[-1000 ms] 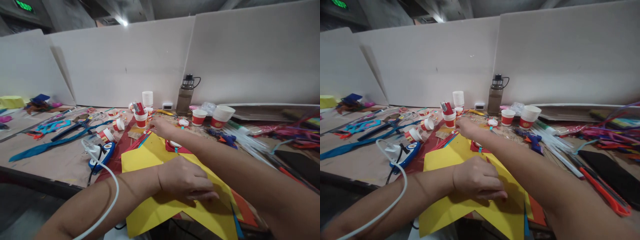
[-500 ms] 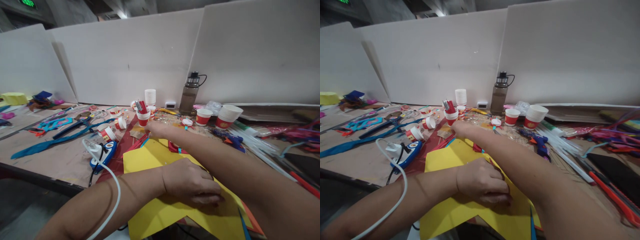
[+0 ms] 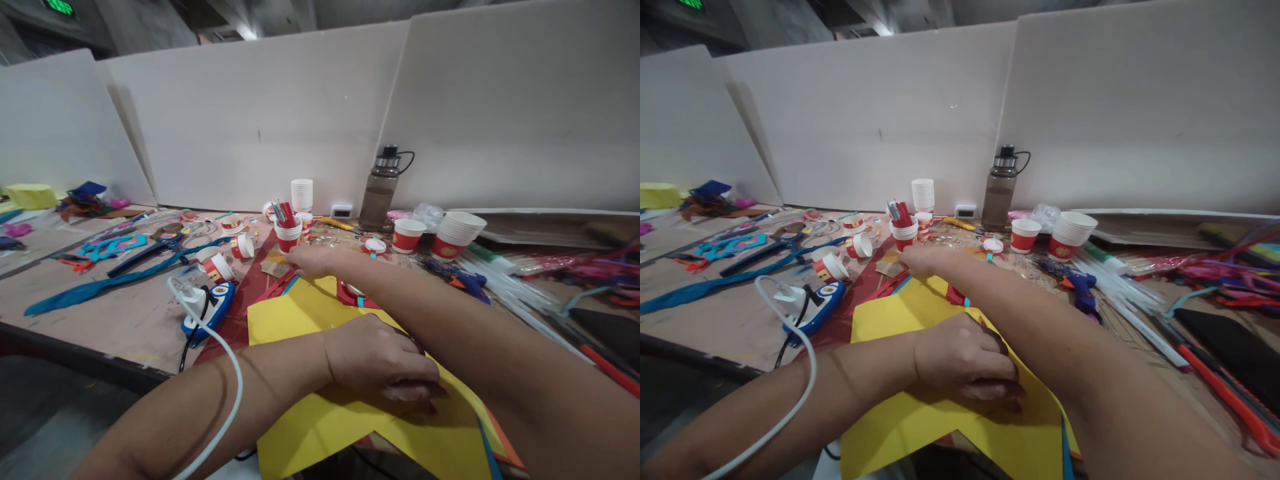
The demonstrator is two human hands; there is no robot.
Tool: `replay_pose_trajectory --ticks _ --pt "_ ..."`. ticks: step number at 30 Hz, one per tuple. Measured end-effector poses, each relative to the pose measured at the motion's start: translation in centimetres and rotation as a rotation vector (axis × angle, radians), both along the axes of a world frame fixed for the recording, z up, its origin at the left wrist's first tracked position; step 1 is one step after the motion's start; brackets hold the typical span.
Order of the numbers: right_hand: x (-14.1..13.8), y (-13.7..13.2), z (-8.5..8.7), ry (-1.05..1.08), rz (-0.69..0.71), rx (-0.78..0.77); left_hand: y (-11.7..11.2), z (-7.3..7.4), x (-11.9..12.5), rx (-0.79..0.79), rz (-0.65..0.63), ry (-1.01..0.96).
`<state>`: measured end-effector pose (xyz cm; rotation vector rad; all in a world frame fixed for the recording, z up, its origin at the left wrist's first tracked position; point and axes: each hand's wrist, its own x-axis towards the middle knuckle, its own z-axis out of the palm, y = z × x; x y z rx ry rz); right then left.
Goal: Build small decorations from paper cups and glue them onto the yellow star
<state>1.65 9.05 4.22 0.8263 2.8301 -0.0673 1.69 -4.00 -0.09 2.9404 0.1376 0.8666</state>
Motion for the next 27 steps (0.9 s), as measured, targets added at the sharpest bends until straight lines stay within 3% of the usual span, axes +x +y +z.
replay_pose_trajectory --ticks 6,10,13,16,19,23,27 --pt "0.8 -0.1 1.1 0.135 0.063 0.106 0.0 0.4 -0.2 -0.028 -0.007 -0.026" --pt "2.5 -0.7 2.7 0.33 -0.022 0.073 -0.2 0.6 -0.2 -0.099 0.019 -0.082" --pt "5.0 -2.0 3.8 0.557 -0.19 0.001 -0.3 0.8 0.0 -0.357 0.14 -0.19" --pt "8.3 -4.3 4.0 0.848 -0.458 -0.142 0.5 0.8 0.0 -0.786 0.346 -0.458" --pt "11.5 -7.2 3.2 1.099 -0.598 -0.386 1.8 0.7 -0.1 -1.225 0.414 -0.73" --pt "13.9 -10.6 1.4 1.272 -0.634 -0.415 2.7 0.5 0.3 -1.369 0.333 -0.922" --pt "14.3 -11.9 -0.5 1.351 -0.609 -0.471 2.4 0.7 0.6 -1.357 0.329 -0.943"
